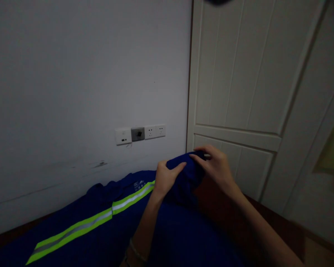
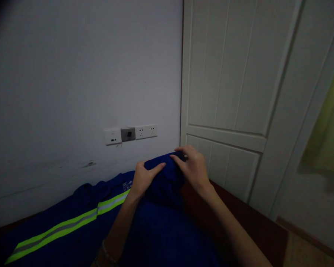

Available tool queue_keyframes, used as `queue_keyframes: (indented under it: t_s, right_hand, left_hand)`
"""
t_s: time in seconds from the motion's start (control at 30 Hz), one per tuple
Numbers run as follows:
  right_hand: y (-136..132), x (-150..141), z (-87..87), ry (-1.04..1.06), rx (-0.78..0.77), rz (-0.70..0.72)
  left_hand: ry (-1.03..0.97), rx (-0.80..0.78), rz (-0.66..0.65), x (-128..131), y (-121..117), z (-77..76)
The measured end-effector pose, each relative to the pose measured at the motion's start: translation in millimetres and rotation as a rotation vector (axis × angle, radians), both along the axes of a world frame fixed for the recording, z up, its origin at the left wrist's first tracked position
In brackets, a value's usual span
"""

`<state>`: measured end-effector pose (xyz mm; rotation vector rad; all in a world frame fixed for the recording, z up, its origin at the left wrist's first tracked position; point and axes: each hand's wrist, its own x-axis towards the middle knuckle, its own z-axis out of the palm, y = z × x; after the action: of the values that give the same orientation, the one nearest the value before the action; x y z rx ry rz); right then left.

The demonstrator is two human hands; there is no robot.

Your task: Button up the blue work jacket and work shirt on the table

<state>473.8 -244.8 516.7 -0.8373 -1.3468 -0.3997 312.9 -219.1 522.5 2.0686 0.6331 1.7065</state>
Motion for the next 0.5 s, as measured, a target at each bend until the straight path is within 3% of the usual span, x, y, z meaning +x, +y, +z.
queue_keyframes:
  t_s: [0.07, 0.1, 0.17, 0.3, 0.4, 0.5]
  right_hand:
    - [-0.5, -5.3, -1.8, 0.018, 0.011, -0.162]
    - [-0.5, -7.4, -2.8, 0.014, -0.024, -0.175]
    - [1.2, -8.4, -4.6, -0.047, -0.145, -0.030]
    - [14.4, 6.0, -7.5, -0.086, -0.360, 0.393]
    - [29.2, 25.8, -12.3, 0.083, -0.447, 0.514]
    - [44.0, 47.4, -17.6, 0.210, -0.500, 0.548]
  left_hand:
    - [-0.056, 0.128, 0.136, 7.4, 1.0, -5.3]
    - [-0.069, 0.189, 0.190, 11.8, 2.3, -9.3]
    - [-0.039, 0.279, 0.241, 21.7, 6.0, -19.4]
    - [0.203, 0.398, 0.173, 44.5, 13.2, -44.3]
    - [0.327, 0.440, 0.063, 59.4, 14.1, -60.9]
    - [0.402, 0.401, -0.054, 67.3, 14.2, -70.8]
